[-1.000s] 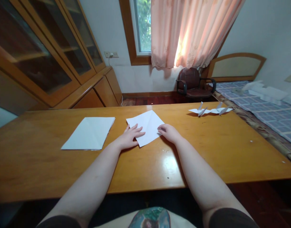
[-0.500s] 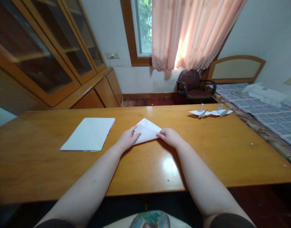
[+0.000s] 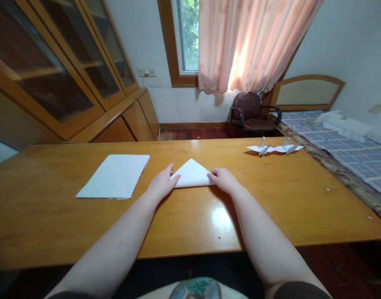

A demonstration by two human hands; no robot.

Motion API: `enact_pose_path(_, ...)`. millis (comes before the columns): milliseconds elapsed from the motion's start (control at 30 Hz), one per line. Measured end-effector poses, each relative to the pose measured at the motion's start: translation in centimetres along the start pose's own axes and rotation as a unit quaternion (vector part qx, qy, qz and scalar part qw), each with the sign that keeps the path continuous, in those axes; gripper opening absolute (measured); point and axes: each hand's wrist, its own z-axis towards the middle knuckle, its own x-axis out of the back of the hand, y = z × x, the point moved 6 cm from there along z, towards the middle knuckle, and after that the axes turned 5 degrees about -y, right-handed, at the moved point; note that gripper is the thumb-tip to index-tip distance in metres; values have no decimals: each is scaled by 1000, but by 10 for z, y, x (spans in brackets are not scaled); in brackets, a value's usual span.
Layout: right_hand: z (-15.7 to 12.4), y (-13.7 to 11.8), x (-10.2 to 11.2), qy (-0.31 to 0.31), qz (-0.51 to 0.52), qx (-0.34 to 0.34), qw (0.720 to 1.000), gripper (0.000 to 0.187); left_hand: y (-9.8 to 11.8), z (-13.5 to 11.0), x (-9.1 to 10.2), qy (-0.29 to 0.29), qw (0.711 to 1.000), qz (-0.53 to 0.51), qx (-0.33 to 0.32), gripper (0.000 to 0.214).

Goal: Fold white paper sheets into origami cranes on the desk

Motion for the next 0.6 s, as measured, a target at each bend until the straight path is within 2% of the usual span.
enact_pose_path(100,1,2,0,5,-10,-24,1000,34,11,-5,6,53,995,73,-32,56)
enact_pose_path(200,3,5,-1,9,-22,-45,999,33,34,-19,6,103,980,136,-99,45)
enact_pose_path(333,6,9,-2,19,-40,-68,997,32,66,-38,-24,36,960,172,-220,51)
enact_pose_path(433,8,12,-2,15,-64,-84,994,31,69,-40,-46,-14,958,186,-218,67)
enact_pose_path(600,7,18,-3,-34,-90,-102,990,27,62,-37,-64,-60,958,205,-190,72)
